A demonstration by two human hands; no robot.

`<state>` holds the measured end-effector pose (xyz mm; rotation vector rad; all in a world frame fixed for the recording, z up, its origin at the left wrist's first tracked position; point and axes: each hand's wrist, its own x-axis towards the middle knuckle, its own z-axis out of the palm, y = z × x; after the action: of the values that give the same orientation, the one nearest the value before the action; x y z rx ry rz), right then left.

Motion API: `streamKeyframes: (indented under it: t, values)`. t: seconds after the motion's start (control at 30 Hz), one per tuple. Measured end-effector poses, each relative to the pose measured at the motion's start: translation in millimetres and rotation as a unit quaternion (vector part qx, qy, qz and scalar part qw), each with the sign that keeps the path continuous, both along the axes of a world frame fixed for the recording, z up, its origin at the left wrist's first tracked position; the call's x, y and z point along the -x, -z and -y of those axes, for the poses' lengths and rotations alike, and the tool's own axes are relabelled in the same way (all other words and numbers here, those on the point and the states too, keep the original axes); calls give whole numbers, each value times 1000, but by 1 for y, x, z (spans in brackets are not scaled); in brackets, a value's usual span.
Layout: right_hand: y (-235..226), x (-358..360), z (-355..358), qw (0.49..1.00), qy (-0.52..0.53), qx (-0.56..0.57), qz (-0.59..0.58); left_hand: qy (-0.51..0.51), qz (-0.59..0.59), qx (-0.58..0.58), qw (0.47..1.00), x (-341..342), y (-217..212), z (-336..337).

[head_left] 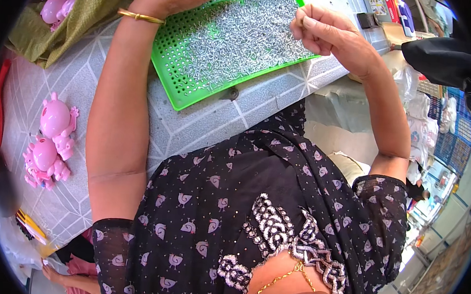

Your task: Sorting through a large batch of small silver metal parts on a green tray at a workstation.

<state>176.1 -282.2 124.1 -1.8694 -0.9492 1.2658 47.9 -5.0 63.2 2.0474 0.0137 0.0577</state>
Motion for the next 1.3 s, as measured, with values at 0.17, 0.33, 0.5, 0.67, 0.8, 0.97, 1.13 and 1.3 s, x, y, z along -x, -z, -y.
streamKeyframes:
  t: [0.17,0.33,0.5,0.67,0.8,0.97,1.13,1.3]
  values:
    - [2,7,-1,989,75,-49,-116,1,9,3,1000,0,1,0]
    - [16,-33,21,975,30,-43,214,2,0,0,1000,-1,0,-1]
    - [33,-54,26,782,59,59,617,-3,7,-21,1000,-1,-5,2]
    - [27,-40,28,701,-3,-1,713,-2,6,-15,1000,0,-3,1]
    - [21,11,8,843,-50,-111,525,-11,-13,4,1000,1,-2,2]
    - [34,10,2,771,-149,-124,606,-8,-5,16,1000,-1,-1,3]
    - [31,13,-2,785,-174,-87,588,-7,-3,2,1000,0,0,1]
    - [29,10,-6,770,-187,-101,601,-6,0,-2,1000,0,-1,2]
